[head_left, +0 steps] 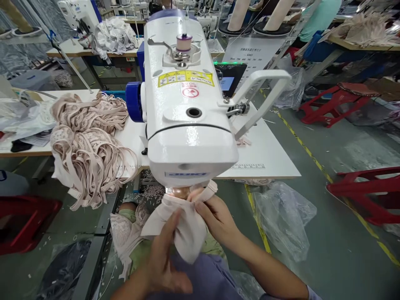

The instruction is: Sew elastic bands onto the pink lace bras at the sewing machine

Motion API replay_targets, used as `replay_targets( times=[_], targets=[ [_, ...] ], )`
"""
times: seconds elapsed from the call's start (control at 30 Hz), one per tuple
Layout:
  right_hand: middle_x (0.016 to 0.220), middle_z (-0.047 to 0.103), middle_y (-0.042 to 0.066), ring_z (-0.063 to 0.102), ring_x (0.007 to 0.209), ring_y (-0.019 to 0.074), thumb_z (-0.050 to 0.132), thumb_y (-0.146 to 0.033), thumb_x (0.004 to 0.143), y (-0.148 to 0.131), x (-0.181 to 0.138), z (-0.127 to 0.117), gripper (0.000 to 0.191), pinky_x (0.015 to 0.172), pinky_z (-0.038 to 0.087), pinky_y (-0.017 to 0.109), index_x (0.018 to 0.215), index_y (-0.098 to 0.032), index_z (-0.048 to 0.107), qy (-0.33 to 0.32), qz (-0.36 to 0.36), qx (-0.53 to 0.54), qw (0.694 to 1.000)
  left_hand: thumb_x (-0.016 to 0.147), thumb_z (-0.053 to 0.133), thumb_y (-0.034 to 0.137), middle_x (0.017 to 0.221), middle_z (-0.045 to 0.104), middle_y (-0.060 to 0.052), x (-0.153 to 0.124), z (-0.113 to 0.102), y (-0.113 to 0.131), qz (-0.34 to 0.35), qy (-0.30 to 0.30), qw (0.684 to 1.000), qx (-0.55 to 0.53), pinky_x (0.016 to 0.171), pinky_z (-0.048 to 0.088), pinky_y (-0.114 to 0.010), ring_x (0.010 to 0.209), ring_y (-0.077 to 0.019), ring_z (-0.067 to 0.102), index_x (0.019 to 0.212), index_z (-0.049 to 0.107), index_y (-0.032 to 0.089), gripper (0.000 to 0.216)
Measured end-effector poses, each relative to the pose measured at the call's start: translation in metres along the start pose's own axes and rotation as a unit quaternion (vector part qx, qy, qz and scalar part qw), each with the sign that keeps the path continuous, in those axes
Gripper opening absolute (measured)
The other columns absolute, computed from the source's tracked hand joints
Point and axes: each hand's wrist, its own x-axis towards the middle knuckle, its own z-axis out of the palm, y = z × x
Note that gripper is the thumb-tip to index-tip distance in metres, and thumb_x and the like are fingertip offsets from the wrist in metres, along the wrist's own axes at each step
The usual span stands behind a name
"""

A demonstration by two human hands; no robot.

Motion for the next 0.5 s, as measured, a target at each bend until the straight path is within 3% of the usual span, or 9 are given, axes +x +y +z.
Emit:
replay_targets(
  times=[0.13, 0.23, 0.37, 0.43, 0.5],
  targets=[
    [0.091, 0.058, 0.005, 0.057, 0.088, 0.0203, 0.054, -0.028, 0.088, 0.021, 0.019, 0.007, 0.013, 0.077, 0.048, 0.032, 0.079, -0.022, 0.06, 0.061, 0.0, -0.139, 0.988, 0.078, 0.073, 0.051, 0.156, 0.039, -0.01, 0.022, -0.008, 0.002, -0.073, 0.002, 0.982, 0.172, 0.112, 0.037, -0.05, 0.138, -0.0397, 0.041, 0.156, 0.022, 0.031, 0.095],
    [0.089, 0.056, 0.003, 0.055, 0.078, 0.0177, 0.058, -0.027, 0.081, 0.037, 0.029, 0.012, 0.006, 0.069, 0.048, 0.03, 0.083, -0.022, 0.056, 0.107, 0.046, -0.083, 0.99, 0.079, 0.072, 0.046, 0.148, 0.051, -0.005, 0.035, -0.01, 0.003, -0.154, 0.002, 0.964, 0.216, 0.092, 0.052, -0.036, 0.118, -0.0329, 0.06, 0.15, 0.037, 0.036, 0.08],
    [0.086, 0.06, 0.001, 0.055, 0.071, 0.0157, 0.054, -0.032, 0.083, 0.046, 0.038, 0.012, 0.021, 0.061, 0.048, 0.027, 0.101, -0.023, 0.05, 0.064, 0.145, 0.144, 0.977, 0.08, 0.072, 0.046, 0.125, 0.067, -0.005, 0.04, -0.011, 0.002, -0.17, 0.02, 0.956, 0.238, 0.069, 0.052, -0.026, 0.088, -0.025, 0.067, 0.14, 0.053, 0.035, 0.064],
    [0.086, 0.059, 0.001, 0.054, 0.069, 0.0153, 0.052, -0.036, 0.086, 0.046, 0.045, 0.009, 0.019, 0.06, 0.047, 0.026, 0.1, -0.023, 0.051, 0.052, 0.158, 0.164, 0.972, 0.081, 0.072, 0.045, 0.105, 0.072, -0.005, 0.04, -0.012, 0.002, -0.167, 0.018, 0.951, 0.26, 0.064, 0.048, -0.024, 0.076, -0.0223, 0.065, 0.139, 0.056, 0.034, 0.061],
    [0.09, 0.059, 0.003, 0.055, 0.076, 0.017, 0.053, -0.038, 0.086, 0.046, 0.052, 0.004, 0.018, 0.068, 0.049, 0.029, 0.095, -0.023, 0.054, 0.061, 0.128, 0.101, 0.985, 0.082, 0.071, 0.045, 0.085, 0.071, -0.003, 0.042, -0.014, 0.004, -0.165, 0.011, 0.944, 0.285, 0.06, 0.045, -0.023, 0.066, -0.0198, 0.06, 0.139, 0.055, 0.035, 0.061]
  ],
)
